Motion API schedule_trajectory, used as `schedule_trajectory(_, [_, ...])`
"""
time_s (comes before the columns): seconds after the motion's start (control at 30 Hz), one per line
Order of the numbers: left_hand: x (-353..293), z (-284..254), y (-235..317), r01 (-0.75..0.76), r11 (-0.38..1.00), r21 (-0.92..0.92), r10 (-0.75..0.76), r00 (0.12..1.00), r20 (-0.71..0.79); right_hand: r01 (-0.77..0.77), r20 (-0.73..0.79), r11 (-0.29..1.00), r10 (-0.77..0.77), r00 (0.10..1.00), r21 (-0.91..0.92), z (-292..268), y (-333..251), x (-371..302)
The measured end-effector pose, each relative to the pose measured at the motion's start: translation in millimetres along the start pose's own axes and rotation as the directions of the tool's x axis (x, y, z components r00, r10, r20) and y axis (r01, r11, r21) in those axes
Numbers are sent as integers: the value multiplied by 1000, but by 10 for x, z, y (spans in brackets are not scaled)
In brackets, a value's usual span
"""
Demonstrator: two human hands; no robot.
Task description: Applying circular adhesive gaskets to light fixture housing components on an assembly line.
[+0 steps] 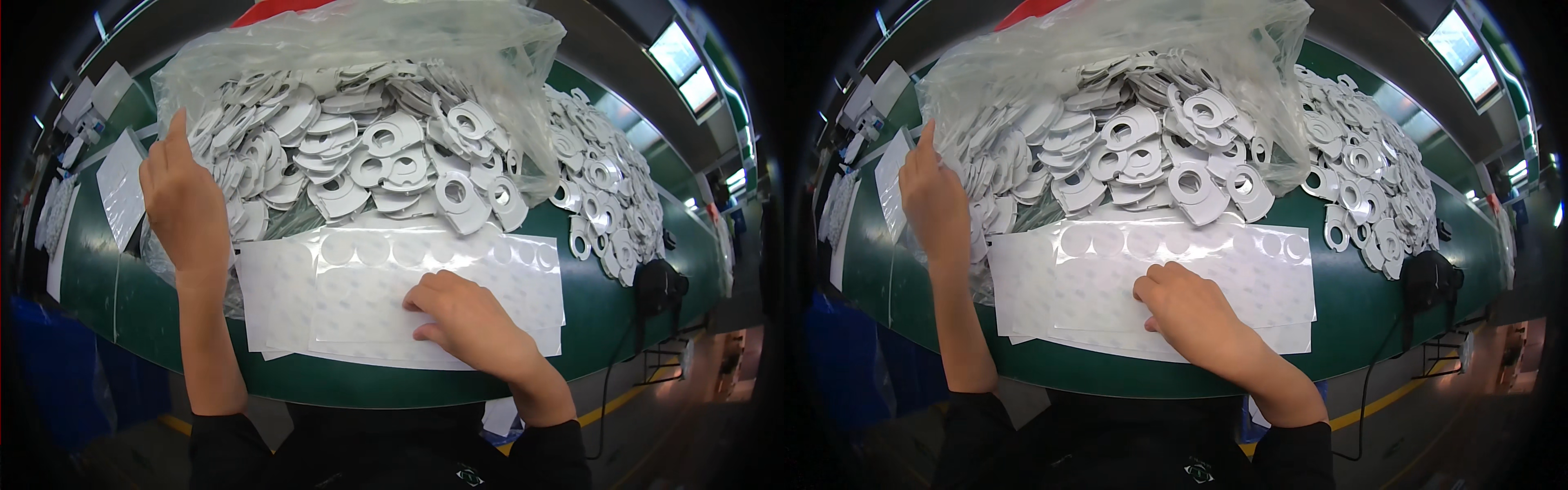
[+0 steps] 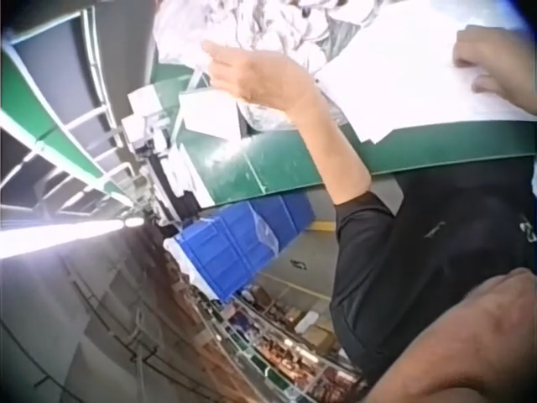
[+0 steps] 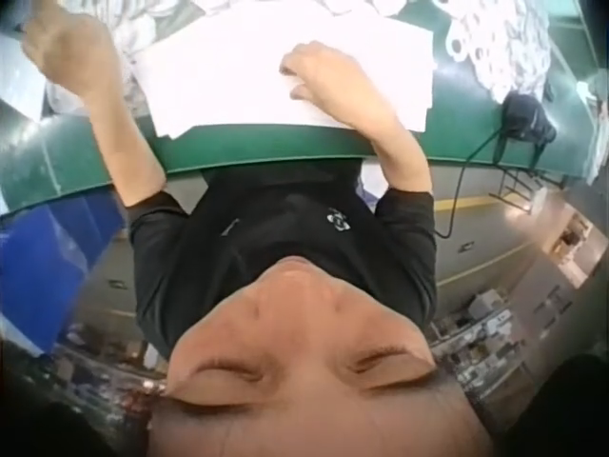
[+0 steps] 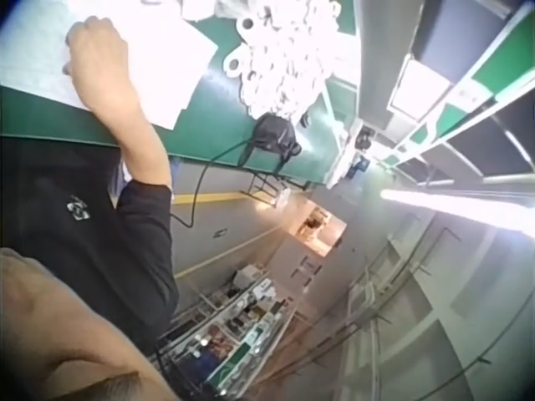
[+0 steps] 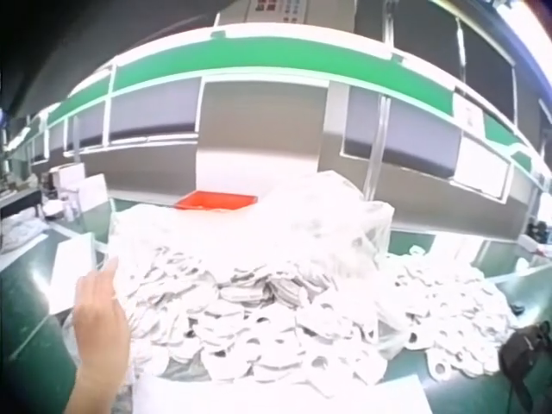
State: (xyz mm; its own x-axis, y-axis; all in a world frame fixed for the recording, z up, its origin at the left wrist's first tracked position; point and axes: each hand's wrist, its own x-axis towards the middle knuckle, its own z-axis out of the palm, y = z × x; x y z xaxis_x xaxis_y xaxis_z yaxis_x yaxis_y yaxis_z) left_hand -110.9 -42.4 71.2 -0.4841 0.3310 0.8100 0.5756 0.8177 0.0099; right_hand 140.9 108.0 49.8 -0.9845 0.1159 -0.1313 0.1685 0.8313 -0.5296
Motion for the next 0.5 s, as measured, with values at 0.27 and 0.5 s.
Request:
schedule_trajectory(0.27, [-242,-10,424,381,474,-794,57,887,459,-20,38,999,19,999,45,-17,7,26])
schedule_trajectory(0.5, [-788,-73,999,810,-556,186,621,255,741,32,43,998,-34,998,51,23,15,-24])
